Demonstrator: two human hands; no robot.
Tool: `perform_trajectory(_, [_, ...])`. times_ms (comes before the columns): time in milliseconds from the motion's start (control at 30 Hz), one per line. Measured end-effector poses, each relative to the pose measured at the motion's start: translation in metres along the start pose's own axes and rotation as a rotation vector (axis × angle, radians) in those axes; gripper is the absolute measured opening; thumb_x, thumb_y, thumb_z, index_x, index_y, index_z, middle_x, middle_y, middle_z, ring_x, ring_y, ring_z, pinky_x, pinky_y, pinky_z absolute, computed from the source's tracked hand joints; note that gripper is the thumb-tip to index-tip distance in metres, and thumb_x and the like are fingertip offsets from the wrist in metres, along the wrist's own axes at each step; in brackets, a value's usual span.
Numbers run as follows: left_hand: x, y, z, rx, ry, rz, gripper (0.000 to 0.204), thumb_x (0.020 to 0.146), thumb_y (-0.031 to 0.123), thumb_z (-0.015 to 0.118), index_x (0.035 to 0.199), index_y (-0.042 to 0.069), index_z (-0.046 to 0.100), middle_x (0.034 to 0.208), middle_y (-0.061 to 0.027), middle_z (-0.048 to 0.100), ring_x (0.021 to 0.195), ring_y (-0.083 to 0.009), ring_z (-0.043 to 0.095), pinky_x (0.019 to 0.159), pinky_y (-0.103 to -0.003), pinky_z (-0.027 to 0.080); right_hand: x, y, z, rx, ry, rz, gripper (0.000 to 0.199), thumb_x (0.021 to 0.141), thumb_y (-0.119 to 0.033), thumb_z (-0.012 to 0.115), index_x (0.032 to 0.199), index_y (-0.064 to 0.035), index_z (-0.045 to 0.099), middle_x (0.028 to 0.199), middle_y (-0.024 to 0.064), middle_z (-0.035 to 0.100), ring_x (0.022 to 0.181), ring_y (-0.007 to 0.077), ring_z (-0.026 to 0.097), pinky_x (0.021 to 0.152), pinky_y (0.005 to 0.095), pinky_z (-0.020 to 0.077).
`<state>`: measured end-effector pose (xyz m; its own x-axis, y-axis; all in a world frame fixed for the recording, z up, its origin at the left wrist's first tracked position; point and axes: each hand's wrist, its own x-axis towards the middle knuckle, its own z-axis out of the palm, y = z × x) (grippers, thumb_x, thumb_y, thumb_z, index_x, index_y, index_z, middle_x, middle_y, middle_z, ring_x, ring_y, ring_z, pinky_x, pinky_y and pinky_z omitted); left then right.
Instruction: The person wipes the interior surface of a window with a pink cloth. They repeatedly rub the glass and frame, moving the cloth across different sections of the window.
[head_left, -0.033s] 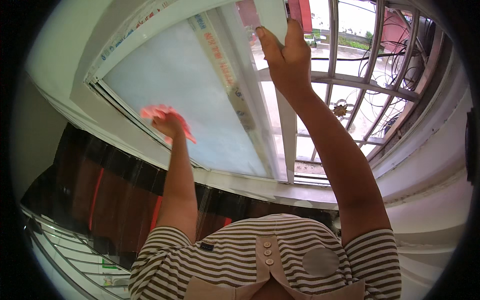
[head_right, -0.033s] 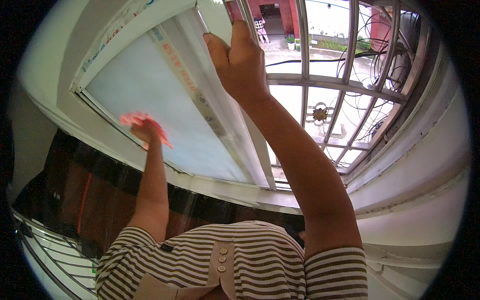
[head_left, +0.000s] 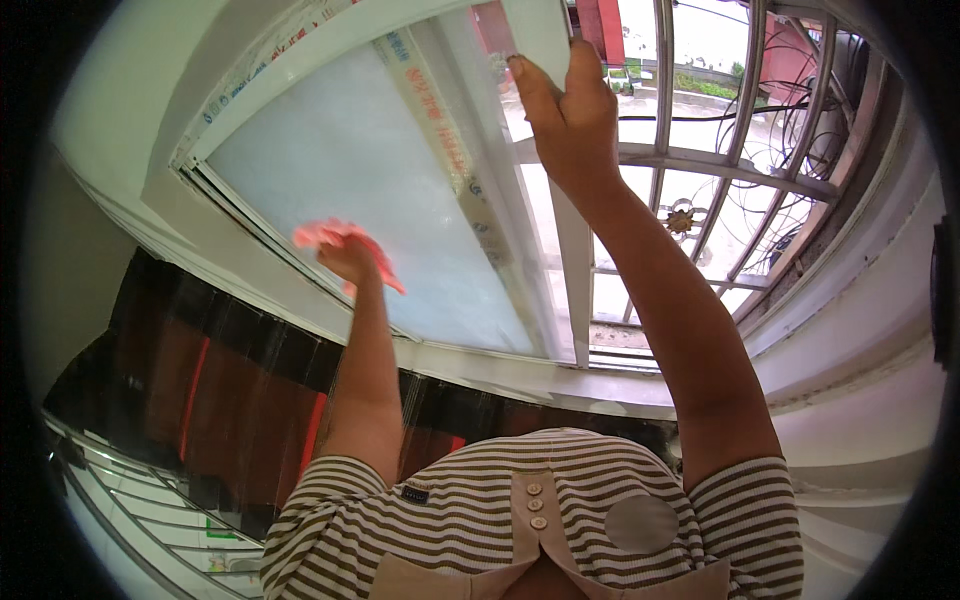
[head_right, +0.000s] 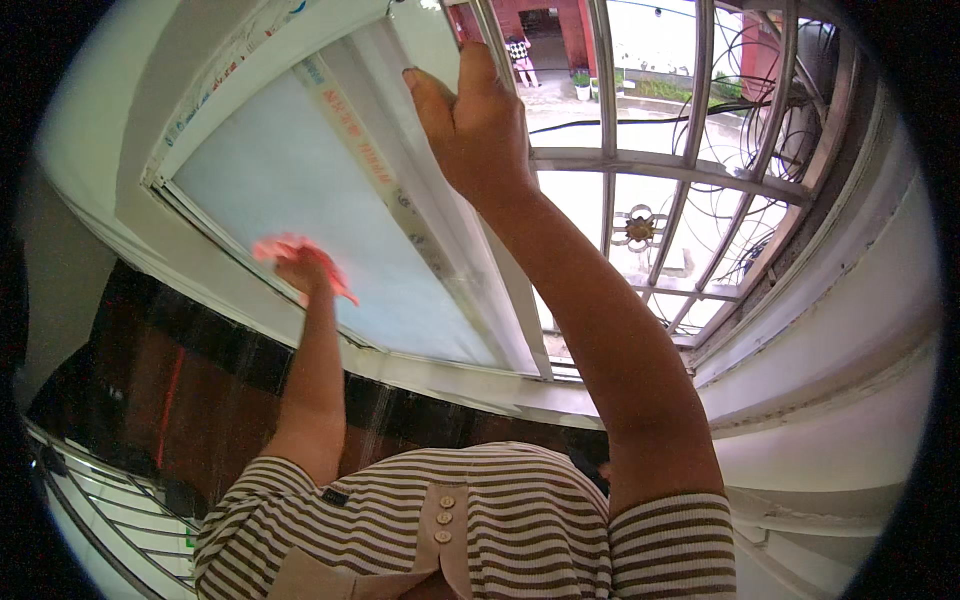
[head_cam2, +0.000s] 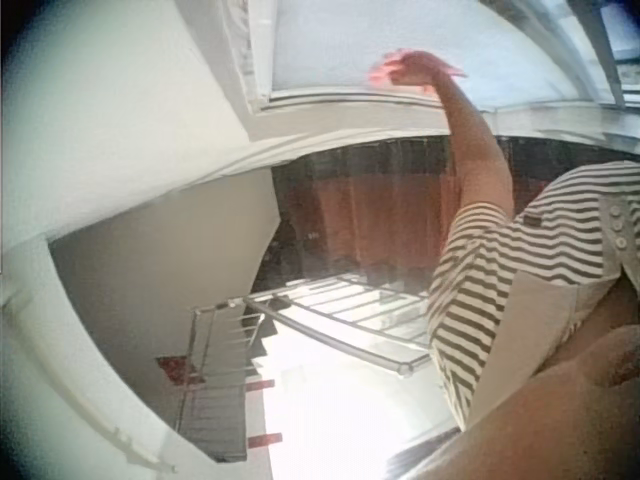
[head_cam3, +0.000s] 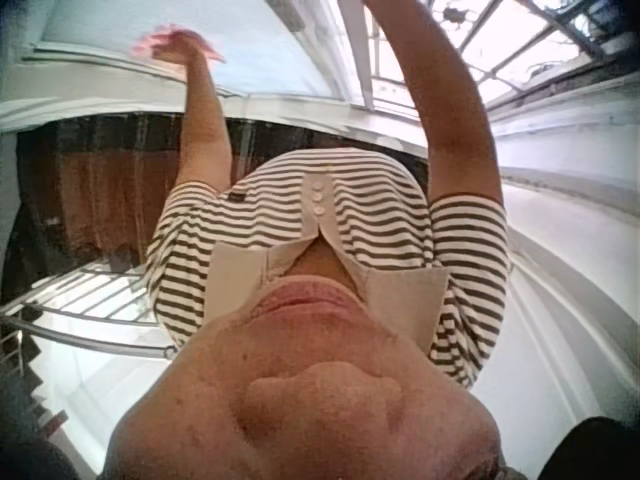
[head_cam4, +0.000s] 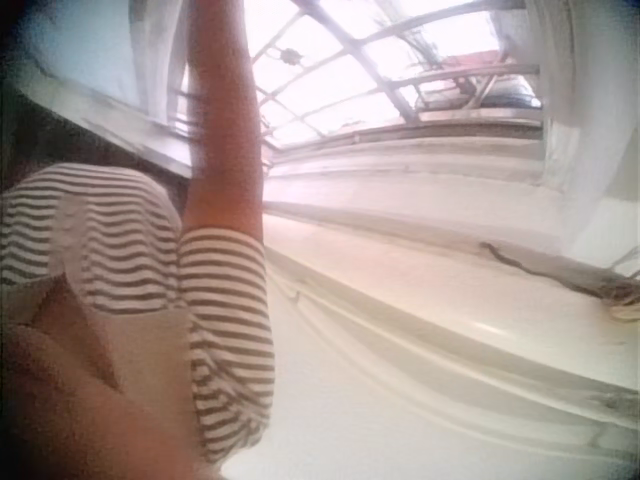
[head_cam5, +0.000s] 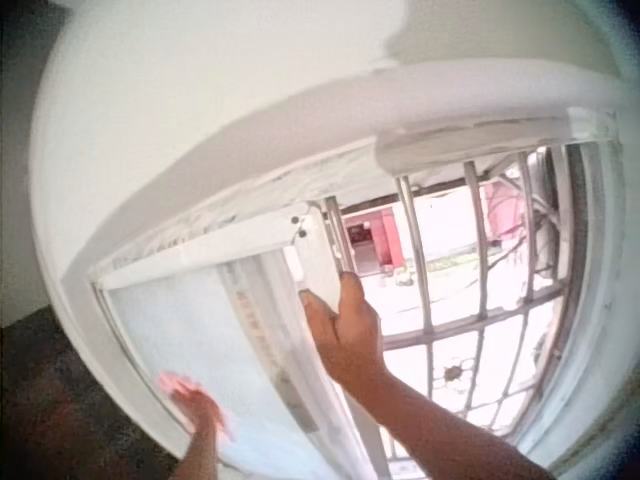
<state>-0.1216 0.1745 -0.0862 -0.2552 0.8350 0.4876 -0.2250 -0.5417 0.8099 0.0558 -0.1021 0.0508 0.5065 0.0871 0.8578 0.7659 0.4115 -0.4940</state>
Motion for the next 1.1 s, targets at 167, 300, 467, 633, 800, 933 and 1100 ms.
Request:
perform_trajectory(167, [-0.133,-0.099,-0.028,0.182,-0.221,-0.352,0.026,0.095,0.03,0.048,0.107,0.007,0.051,0.101,-0.0045,0.054,0.088,-0.0186,0.053,0.078,-0.038,0.047,0.002,0.004,0.0,-0.003,0.056,-0.068,0.03,0.09,-0.026,0.063,0.095,-0.0004,0.047,0.065,0.0199,0.061,0.056,0.0289,0.065,0.05,0.0402,0.0495])
perform_trajectory(300, [-0.176,-0.217,-0.093,0.19,-0.265,-0.635,0.022,0.089,0.011,0.051,0.108,0.006,0.059,0.086,-0.0064,0.061,0.065,-0.0179,0.059,0.041,-0.034,0.044,-0.001,-0.032,0.013,0.093,-0.057,-0.013,0.029,0.089,-0.023,0.062,0.093,0.0004,0.044,0.068,0.0226,0.061,0.062,0.0369,0.065,0.055,0.0445,0.0504])
perform_trajectory(467, [-0.221,-0.144,-0.031,0.168,-0.446,-1.143,0.017,0.091,0.008,0.05,0.105,0.008,0.058,0.093,-0.004,0.061,0.067,-0.017,0.059,0.046,-0.032,0.047,-0.001,-0.001,0.0,-0.002,-0.012,-0.046,0.031,0.09,-0.02,0.063,0.103,0.002,0.044,0.07,0.0209,0.061,0.061,0.035,0.065,0.053,0.0401,0.0488])
perform_trajectory(633, [-0.236,-0.091,-0.014,-0.151,-0.545,-1.279,0.018,0.095,0.012,0.05,0.111,0.008,0.057,0.104,-0.0051,0.062,0.088,-0.0185,0.064,0.066,-0.033,0.056,0.0,-0.004,-0.002,0.051,-0.032,-0.04,0.027,0.09,-0.017,0.062,0.093,0.0,0.041,0.072,0.0242,0.061,0.066,0.0402,0.065,0.056,0.0413,0.0496])
perform_trajectory(800, [-0.225,-0.037,-0.008,-0.314,-0.742,-1.328,0.033,0.096,0.03,0.054,0.121,0.008,0.053,0.116,-0.0081,0.06,0.103,-0.0216,0.062,0.081,-0.037,0.056,0.001,-0.01,-0.004,0.045,-0.063,-0.01,0.03,0.09,-0.022,0.062,0.09,-0.0007,0.041,0.071,0.0238,0.06,0.066,0.0424,0.063,0.059,0.0481,0.0505])
perform_trajectory(933, [-0.202,0.01,0.002,-0.53,-0.92,-1.28,0.046,0.096,0.041,0.053,0.126,0.007,0.05,0.123,-0.0081,0.058,0.112,-0.0246,0.057,0.094,-0.041,0.05,0.0,-0.008,-0.003,0.061,-0.043,-0.025,0.029,0.09,-0.022,0.061,0.09,-0.0013,0.041,0.071,0.0238,0.06,0.066,0.0425,0.063,0.06,0.0491,0.0504])
perform_trajectory(1100, [-0.162,0.086,0.018,-0.694,-1.051,-1.236,0.034,0.099,0.028,0.047,0.122,0.004,0.051,0.12,-0.011,0.059,0.11,-0.0243,0.058,0.093,-0.041,0.05,0.001,-0.007,-0.004,0.041,-0.025,-0.015,0.03,0.089,-0.023,0.062,0.09,-0.0015,0.041,0.071,0.0246,0.061,0.065,0.0432,0.063,0.058,0.0493,0.0501])
